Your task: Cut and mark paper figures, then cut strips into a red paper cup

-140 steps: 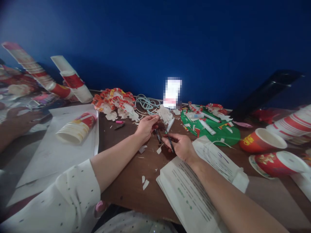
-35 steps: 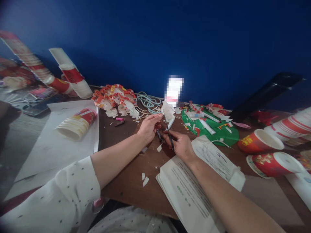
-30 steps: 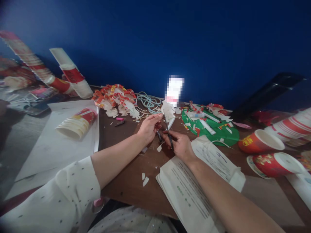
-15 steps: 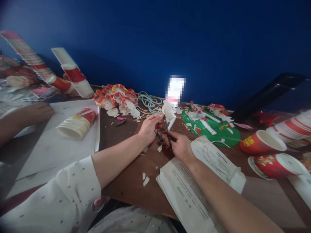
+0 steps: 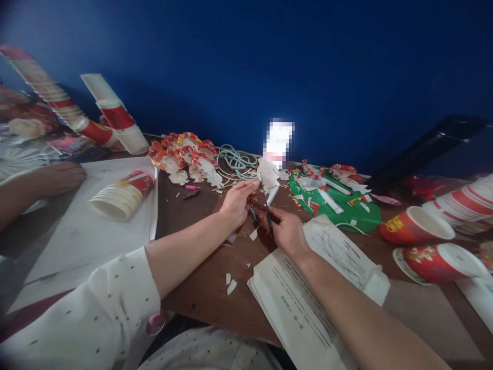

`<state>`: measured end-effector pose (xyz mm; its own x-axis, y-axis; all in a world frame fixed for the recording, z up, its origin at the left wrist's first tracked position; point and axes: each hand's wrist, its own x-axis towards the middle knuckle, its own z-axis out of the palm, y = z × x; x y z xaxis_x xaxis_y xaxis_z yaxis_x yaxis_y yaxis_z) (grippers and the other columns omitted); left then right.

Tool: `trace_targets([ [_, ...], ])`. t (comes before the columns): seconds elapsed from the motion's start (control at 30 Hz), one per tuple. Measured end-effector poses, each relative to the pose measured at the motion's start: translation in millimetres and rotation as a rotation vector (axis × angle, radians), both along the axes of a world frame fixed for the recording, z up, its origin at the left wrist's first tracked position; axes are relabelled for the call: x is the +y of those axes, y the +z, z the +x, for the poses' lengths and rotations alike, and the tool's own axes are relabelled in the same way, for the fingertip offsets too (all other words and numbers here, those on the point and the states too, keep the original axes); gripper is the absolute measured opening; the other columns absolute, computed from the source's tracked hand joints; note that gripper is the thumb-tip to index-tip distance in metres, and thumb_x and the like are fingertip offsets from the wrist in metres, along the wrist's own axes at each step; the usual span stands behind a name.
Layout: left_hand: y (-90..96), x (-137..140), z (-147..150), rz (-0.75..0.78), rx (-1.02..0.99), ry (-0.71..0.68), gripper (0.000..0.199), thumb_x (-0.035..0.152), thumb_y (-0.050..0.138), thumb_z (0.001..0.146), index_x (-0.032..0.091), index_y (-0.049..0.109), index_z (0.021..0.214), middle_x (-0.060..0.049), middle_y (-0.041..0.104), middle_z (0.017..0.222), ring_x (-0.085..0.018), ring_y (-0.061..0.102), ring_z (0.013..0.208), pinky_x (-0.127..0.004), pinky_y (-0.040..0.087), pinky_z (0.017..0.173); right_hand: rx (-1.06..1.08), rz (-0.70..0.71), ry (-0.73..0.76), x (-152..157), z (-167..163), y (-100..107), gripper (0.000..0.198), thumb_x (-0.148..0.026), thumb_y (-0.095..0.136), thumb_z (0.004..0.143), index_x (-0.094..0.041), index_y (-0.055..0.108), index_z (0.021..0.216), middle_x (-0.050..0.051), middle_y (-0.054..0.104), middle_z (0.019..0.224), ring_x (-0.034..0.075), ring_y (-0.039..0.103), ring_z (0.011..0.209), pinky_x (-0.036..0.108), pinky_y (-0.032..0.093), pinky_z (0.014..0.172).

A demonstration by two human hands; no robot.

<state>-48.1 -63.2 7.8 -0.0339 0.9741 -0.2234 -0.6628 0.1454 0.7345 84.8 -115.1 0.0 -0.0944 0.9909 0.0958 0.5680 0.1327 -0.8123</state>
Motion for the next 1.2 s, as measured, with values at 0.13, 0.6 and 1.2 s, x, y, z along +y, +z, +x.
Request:
trace_targets([
  [0.13, -0.4, 0.0, -0.1, 0.0, -0.01, -0.003, 0.014, 0.02, 0.077, 0.062, 0.015, 0.07, 0.073, 0.001, 0.061, 0.066, -0.005, 0.049, 0.058, -0.019, 0.035, 0.054, 0.017, 0.002, 0.007, 0.6, 0.8, -2.4, 0.044, -0.05, 0.059, 0.081, -0.016, 0.072, 0.104, 0.0, 0.063, 0.056, 0.015, 0.058, 0.055, 0.025, 0.044, 0.057],
  [0.6, 1.3, -1.3, -0.8, -0.012, -0.055, -0.036, 0.011, 0.018, 0.074, 0.066, 0.014, 0.068, 0.074, 0.003, 0.054, 0.06, -0.004, 0.045, 0.054, -0.017, 0.034, 0.052, 0.136, -0.078, 0.064, -2.1, -4.4, 2.8, 0.042, -0.05, 0.061, 0.08, -0.014, 0.071, 0.101, -0.001, 0.058, 0.054, 0.013, 0.054, 0.049, 0.023, 0.04, 0.05],
  [1.2, -3.6, 3.1, -1.1, -0.007, -0.05, -0.034, 0.01, 0.016, 0.074, 0.066, 0.012, 0.068, 0.073, 0.003, 0.054, 0.058, -0.004, 0.046, 0.054, -0.018, 0.033, 0.052, 0.216, -0.146, 0.056, 0.0, -2.5, 0.5, 0.039, -0.049, 0.065, 0.077, -0.015, 0.071, 0.097, -0.003, 0.057, 0.055, 0.011, 0.051, 0.047, 0.022, 0.04, 0.047],
])
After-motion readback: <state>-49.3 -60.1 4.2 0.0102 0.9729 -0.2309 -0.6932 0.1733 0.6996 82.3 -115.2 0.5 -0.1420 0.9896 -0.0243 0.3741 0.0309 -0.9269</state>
